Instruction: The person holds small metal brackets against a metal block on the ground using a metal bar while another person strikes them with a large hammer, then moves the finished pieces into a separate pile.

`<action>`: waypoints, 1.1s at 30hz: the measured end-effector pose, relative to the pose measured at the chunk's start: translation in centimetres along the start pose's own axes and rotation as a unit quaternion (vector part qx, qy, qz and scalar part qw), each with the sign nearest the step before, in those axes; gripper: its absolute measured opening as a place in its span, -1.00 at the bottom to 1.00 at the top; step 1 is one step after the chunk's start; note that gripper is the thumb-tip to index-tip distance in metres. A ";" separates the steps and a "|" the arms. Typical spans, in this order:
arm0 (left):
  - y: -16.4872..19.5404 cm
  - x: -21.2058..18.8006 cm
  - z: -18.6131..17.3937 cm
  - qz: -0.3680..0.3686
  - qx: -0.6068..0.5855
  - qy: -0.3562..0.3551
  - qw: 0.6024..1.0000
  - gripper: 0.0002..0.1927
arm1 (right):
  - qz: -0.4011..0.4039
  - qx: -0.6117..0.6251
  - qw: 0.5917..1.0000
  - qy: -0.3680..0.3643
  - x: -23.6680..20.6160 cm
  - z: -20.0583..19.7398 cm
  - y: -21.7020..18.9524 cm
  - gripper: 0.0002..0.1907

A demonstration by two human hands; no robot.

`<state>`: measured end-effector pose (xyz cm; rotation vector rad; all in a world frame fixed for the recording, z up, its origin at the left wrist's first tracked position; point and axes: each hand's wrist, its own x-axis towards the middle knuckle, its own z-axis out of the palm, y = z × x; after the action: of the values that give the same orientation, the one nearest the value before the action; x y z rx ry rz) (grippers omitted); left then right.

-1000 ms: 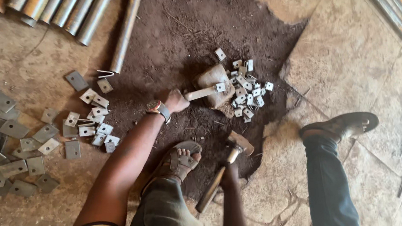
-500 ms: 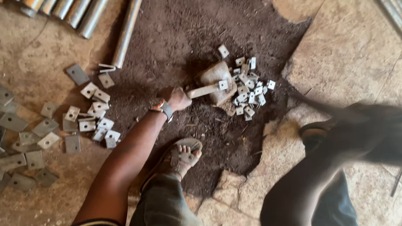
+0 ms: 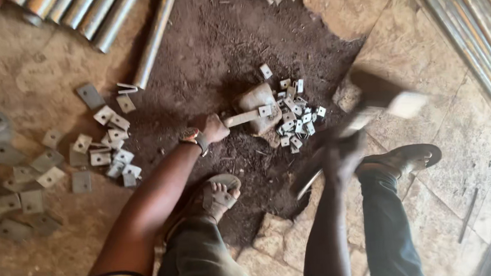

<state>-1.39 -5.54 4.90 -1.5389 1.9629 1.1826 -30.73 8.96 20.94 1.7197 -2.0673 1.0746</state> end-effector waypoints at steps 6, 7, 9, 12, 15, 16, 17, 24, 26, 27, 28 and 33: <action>-0.1 -0.2 0.2 -0.013 -0.017 -0.017 1.000 -0.64 | -0.012 0.158 0.967 0.200 3.1 2.9 -5.1 -0.46; -0.2 0.0 0.4 -0.004 -0.004 -0.007 1.000 -0.65 | -0.009 0.115 0.979 0.169 1.3 4.7 -5.5 -0.42; -0.2 0.3 0.4 0.013 0.023 0.014 1.000 -0.66 | 0.114 0.014 0.991 -0.076 -3.5 7.6 -5.8 -0.35; -0.3 0.1 0.1 0.011 -0.011 0.017 1.000 -0.69 | 0.405 0.047 0.849 -0.336 -10.6 8.8 -5.3 -0.24; -0.3 -0.9 -0.8 0.002 -0.050 0.014 0.999 -0.70 | 0.499 0.187 0.827 -0.180 -16.5 6.5 -5.8 -0.17; -0.2 -1.5 -0.9 0.024 -0.038 0.037 0.998 -0.70 | 0.549 0.174 0.803 -0.154 -18.3 5.6 -6.4 -0.14; -0.1 -1.9 -1.0 0.050 -0.023 0.064 0.996 -0.69 | 0.561 0.213 0.786 -0.148 -20.0 4.8 -6.9 -0.17; 6.4 -2.2 2.0 0.226 0.062 0.230 0.944 -0.65 | 0.422 -0.094 0.890 -0.144 -26.5 4.8 -6.7 -0.25; 8.3 -1.2 2.2 0.181 0.149 0.215 0.948 -0.78 | 0.386 -0.030 0.914 -0.119 -26.0 5.6 -6.1 -0.29; 8.8 -0.8 2.0 0.154 0.191 0.210 0.946 -0.76 | 0.364 0.005 0.925 -0.108 -25.4 5.8 -6.0 -0.31; 9.1 -0.6 1.6 0.157 0.190 0.205 0.947 -0.77 | 0.365 -0.003 0.923 -0.122 -24.7 6.0 -6.2 -0.36; 4.1 -5.2 -0.8 0.246 0.033 0.348 0.904 -0.82 | 0.265 -0.002 0.946 -0.188 -20.5 7.2 -11.9 -0.53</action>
<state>-3.32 -2.84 10.69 -1.6220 2.9612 0.7456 -12.14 19.03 7.92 1.4893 -2.8828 0.9115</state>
